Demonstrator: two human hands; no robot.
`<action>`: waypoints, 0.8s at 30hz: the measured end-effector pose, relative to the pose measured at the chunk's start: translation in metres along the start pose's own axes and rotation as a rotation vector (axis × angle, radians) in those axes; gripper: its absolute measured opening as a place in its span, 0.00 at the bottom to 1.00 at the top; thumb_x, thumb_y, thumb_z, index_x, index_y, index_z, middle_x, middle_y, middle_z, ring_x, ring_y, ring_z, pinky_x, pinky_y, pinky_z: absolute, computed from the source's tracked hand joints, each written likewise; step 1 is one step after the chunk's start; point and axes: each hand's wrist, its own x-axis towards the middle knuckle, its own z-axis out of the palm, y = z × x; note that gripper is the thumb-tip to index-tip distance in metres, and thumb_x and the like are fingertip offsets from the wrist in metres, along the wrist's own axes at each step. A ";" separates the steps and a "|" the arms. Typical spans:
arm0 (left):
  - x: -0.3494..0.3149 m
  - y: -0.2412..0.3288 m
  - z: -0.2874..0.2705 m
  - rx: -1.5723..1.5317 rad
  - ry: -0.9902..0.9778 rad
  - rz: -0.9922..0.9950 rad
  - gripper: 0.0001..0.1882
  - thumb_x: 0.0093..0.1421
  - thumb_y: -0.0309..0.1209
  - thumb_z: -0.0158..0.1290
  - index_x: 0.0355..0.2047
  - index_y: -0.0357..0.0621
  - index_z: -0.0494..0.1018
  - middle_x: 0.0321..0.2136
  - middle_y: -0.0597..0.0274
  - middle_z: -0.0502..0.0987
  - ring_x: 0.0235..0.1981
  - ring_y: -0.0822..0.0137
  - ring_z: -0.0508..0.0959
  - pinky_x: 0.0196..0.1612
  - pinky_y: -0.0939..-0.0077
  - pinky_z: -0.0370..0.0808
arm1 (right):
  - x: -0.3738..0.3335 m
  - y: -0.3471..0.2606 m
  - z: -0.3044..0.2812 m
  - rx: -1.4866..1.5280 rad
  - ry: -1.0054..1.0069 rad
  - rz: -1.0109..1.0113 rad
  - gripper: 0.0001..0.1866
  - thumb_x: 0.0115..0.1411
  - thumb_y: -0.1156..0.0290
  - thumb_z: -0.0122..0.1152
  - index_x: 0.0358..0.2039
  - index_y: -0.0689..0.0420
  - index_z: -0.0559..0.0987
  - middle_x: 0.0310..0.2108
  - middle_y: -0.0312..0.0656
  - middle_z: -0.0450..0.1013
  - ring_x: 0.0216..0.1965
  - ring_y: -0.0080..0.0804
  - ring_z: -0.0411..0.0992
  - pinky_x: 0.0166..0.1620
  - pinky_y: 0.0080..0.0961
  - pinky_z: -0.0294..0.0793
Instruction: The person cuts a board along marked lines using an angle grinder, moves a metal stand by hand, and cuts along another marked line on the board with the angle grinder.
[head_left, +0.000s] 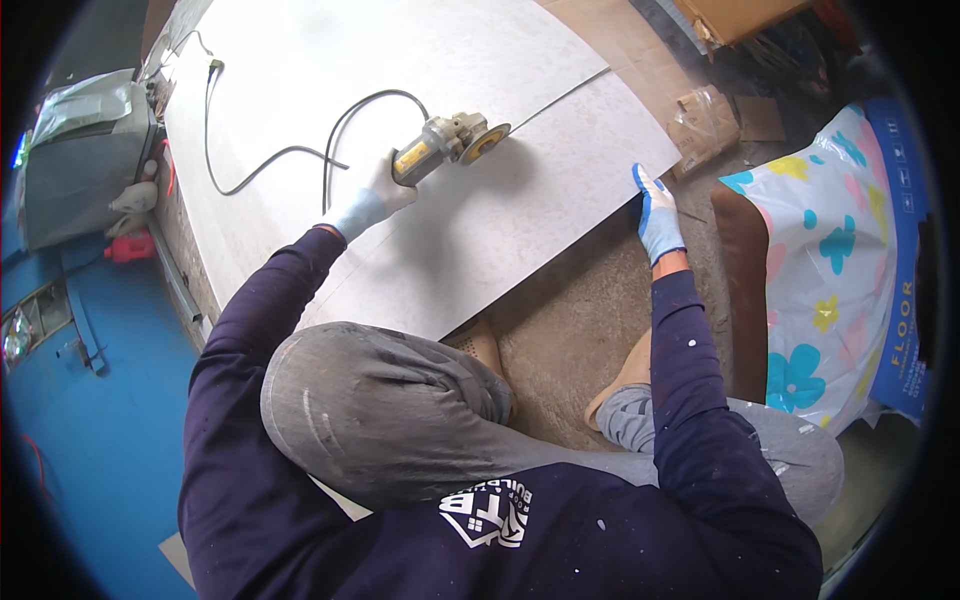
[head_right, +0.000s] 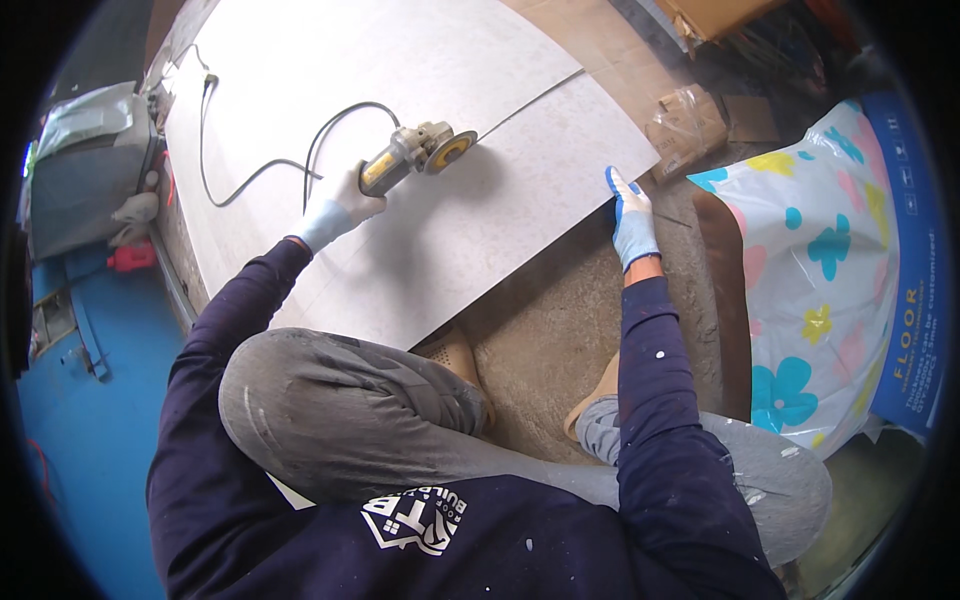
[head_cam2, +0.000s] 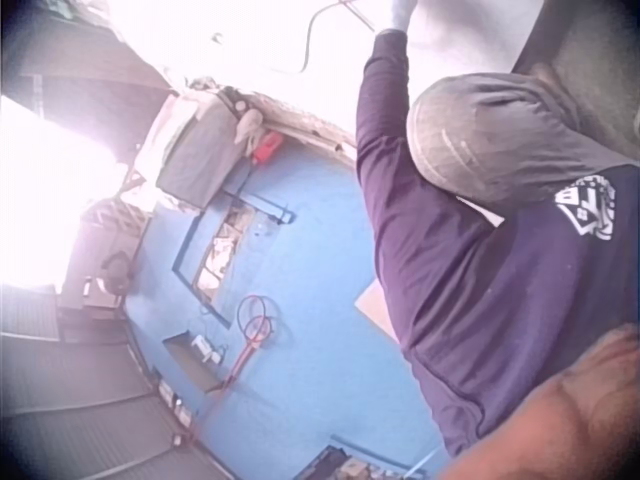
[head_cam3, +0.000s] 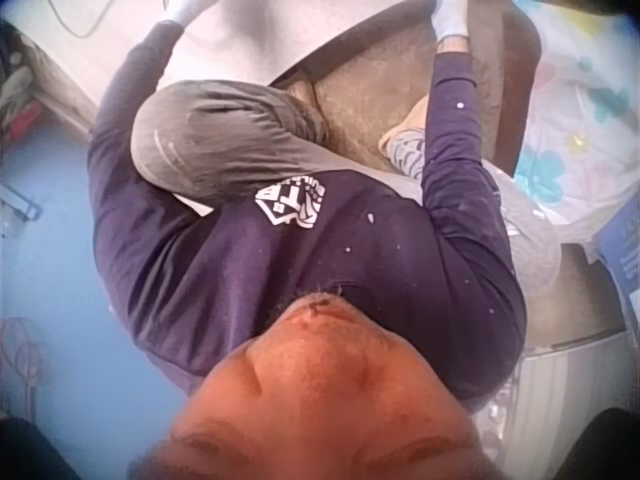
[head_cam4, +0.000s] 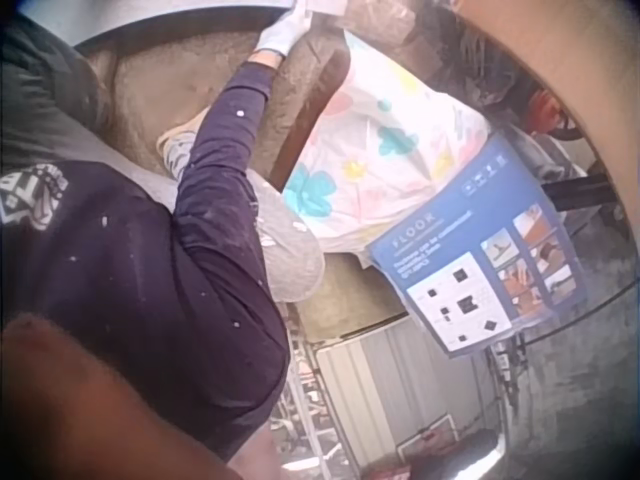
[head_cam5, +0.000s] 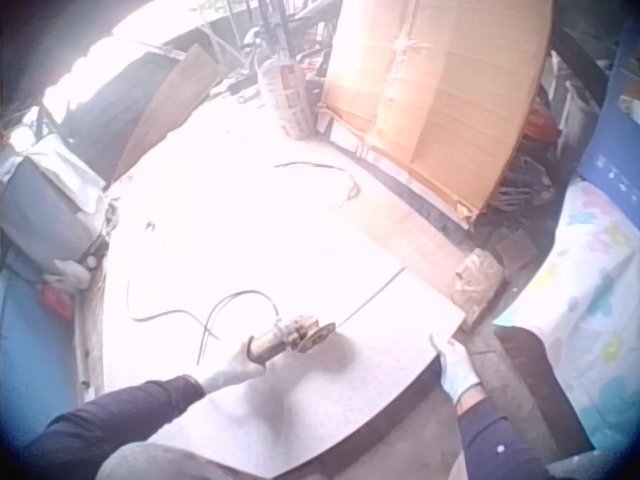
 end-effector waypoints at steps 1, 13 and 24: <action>0.000 -0.002 0.000 -0.039 -0.010 -0.010 0.28 0.51 0.36 0.63 0.50 0.32 0.75 0.35 0.42 0.83 0.38 0.51 0.85 0.44 0.61 0.80 | 0.001 0.001 -0.002 -0.006 0.014 0.001 0.23 0.65 0.63 0.72 0.55 0.64 0.81 0.52 0.39 0.80 0.53 0.28 0.75 0.59 0.25 0.70; -0.004 -0.012 0.004 -0.015 0.010 0.022 0.27 0.50 0.35 0.62 0.49 0.33 0.76 0.36 0.41 0.83 0.39 0.49 0.85 0.45 0.61 0.80 | 0.005 0.000 -0.007 -0.089 0.055 0.016 0.32 0.64 0.59 0.74 0.59 0.69 0.76 0.58 0.45 0.76 0.58 0.32 0.72 0.62 0.27 0.68; -0.022 -0.012 -0.006 0.003 0.025 -0.004 0.27 0.50 0.37 0.63 0.49 0.35 0.77 0.35 0.40 0.84 0.38 0.47 0.86 0.44 0.59 0.81 | -0.010 -0.012 0.003 -0.061 0.047 0.007 0.29 0.63 0.59 0.75 0.56 0.67 0.78 0.53 0.43 0.77 0.54 0.31 0.73 0.58 0.27 0.70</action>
